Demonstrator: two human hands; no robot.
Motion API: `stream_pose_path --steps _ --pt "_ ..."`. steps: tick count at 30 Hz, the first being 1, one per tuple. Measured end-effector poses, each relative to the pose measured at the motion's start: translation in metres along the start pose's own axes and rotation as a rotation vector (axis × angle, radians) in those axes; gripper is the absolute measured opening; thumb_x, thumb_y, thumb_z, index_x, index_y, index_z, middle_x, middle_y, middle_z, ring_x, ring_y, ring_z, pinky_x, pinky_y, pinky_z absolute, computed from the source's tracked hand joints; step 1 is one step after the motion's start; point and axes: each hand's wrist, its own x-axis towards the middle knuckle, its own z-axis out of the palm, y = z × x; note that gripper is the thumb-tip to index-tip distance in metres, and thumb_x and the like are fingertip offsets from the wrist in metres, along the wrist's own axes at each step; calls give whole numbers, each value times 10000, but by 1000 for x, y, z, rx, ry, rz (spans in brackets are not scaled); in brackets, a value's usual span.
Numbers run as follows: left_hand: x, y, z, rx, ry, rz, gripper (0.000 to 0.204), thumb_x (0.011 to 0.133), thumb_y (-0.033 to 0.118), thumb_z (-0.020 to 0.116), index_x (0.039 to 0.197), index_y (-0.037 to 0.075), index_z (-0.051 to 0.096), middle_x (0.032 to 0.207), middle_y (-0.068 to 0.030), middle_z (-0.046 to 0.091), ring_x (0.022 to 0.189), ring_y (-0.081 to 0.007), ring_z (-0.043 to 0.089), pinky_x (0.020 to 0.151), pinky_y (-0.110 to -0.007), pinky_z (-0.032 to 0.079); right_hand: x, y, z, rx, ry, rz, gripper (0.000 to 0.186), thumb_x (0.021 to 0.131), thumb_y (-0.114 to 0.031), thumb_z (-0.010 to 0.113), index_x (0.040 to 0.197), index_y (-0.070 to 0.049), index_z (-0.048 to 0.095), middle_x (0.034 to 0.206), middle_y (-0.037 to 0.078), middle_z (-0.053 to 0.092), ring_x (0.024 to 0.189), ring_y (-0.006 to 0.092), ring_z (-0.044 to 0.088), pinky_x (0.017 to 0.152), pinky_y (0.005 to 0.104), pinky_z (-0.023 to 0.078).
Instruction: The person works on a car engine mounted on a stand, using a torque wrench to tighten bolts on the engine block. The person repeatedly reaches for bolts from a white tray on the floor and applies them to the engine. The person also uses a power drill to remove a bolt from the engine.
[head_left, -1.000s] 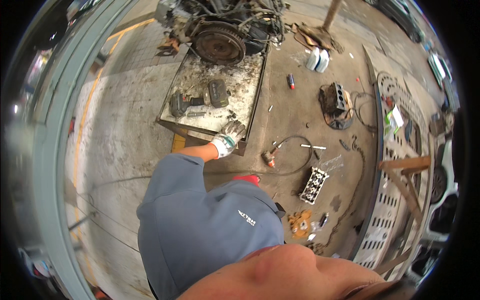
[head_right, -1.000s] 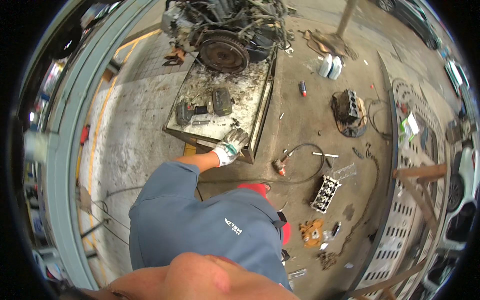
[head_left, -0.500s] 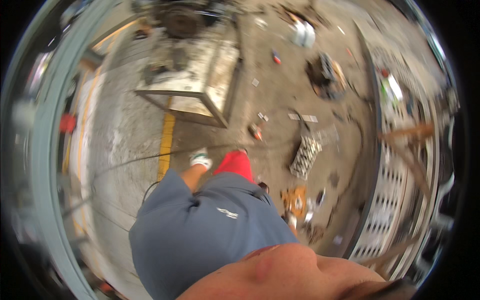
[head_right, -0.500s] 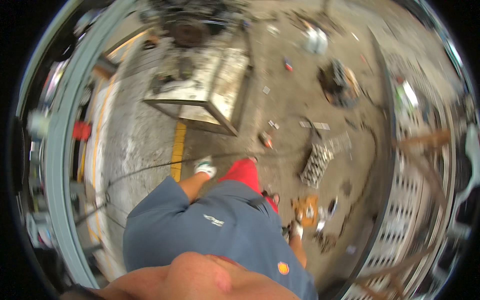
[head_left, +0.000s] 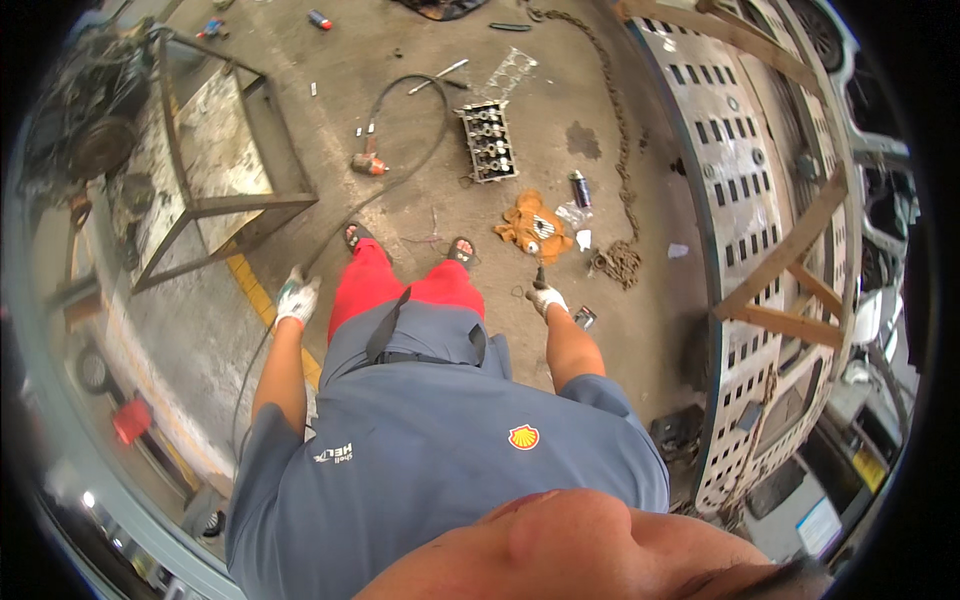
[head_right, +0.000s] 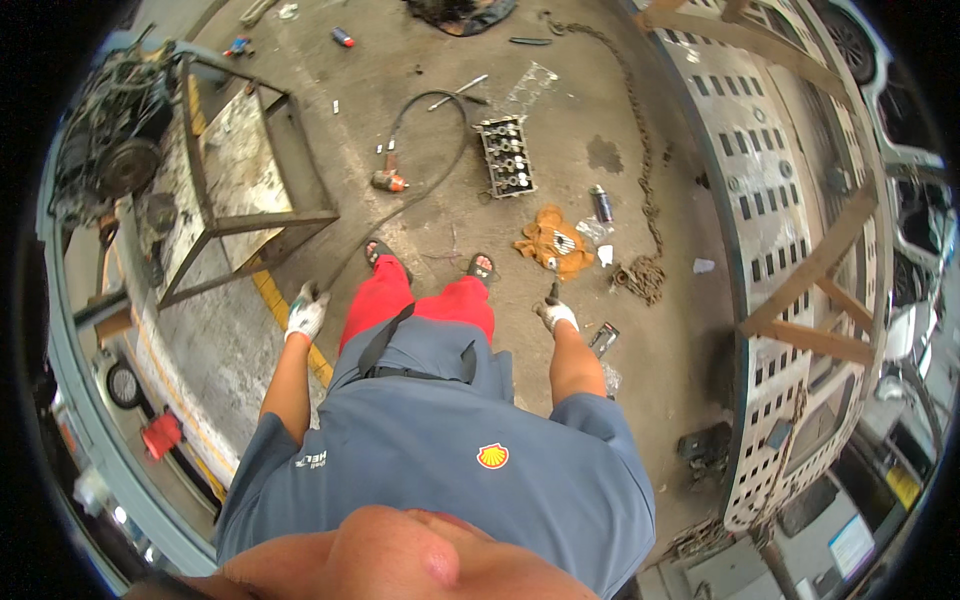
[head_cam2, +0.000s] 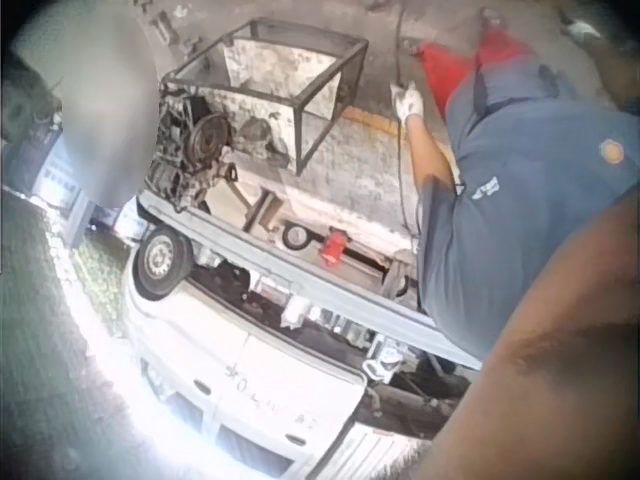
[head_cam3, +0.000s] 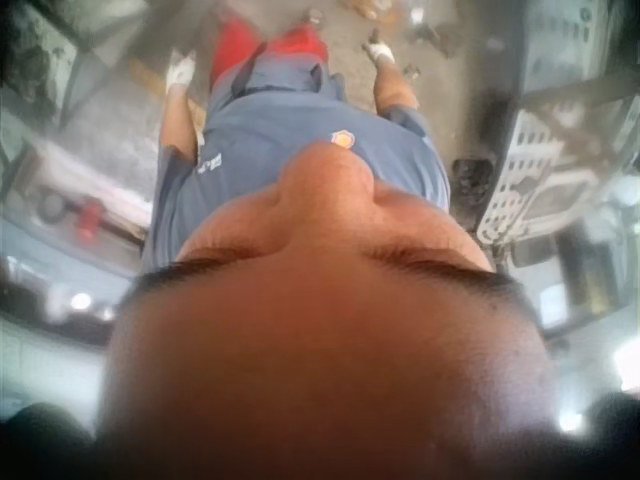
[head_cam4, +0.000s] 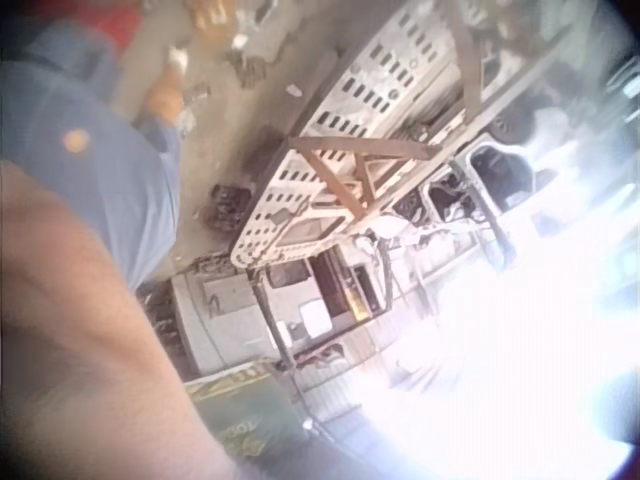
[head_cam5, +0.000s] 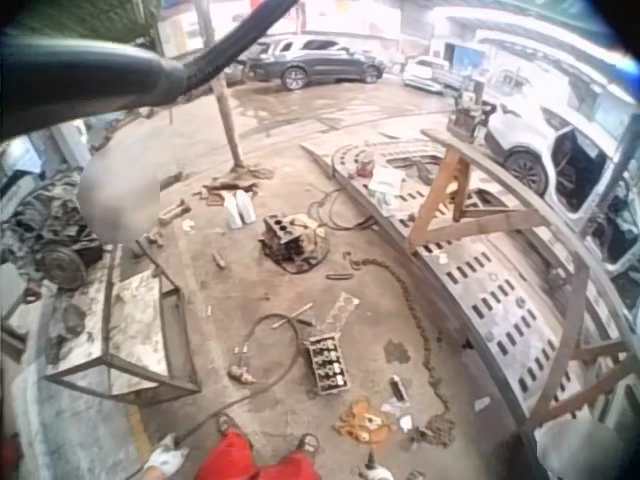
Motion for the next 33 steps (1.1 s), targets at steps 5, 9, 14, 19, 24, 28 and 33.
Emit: stream_pose_path --steps 5,9,14,19,24,28,33 --pt "-24 29 -2 6 -78 51 643 923 384 622 1464 46 537 1432 -225 609 1326 -379 588 1102 -438 463 -8 -2 -10 -28 -250 105 352 909 -281 680 1150 -25 711 1000 118 730 901 268 686 782 387 529" --pt "-32 1 -9 26 -119 -93 618 951 400 604 1460 52 553 1463 -209 592 1360 -385 553 1124 -416 443 19 5 21 223 -244 163 163 918 -233 612 881 -85 669 714 47 623 601 187 588 520 357 425" --pt "-55 -63 -1 6 -212 -341 676 926 449 621 1478 66 551 1498 -209 561 1393 -384 524 1148 -422 419 52 -28 11 385 -270 130 133 940 -235 635 943 -109 678 731 34 636 598 179 596 499 334 406" --pt "-82 -133 38 -152 -126 -481 698 931 438 627 1521 85 504 1540 -195 521 1429 -367 493 1175 -427 403 39 -92 -15 322 -225 90 135 947 -205 621 913 -106 706 674 27 599 509 156 519 476 320 381" --pt "-62 -135 40 -316 -44 -484 715 936 434 628 1537 78 477 1565 -205 487 1451 -377 462 1189 -440 390 71 -108 -31 168 -253 150 193 1003 -271 593 844 -163 613 625 -7 535 463 160 465 428 327 326" --pt "-45 -172 50 -377 -23 -462 721 943 448 618 1541 74 470 1559 -209 491 1445 -376 467 1189 -439 388 55 -152 -20 15 -232 77 179 988 -266 596 879 -134 646 677 18 582 509 185 520 449 349 378" --pt "-27 -227 72 -476 -97 -527 707 942 450 615 1524 66 496 1536 -223 513 1434 -379 483 1176 -432 404 28 -228 23 96 -303 -59 173 976 -256 624 962 -93 682 740 35 624 597 186 564 522 345 458"
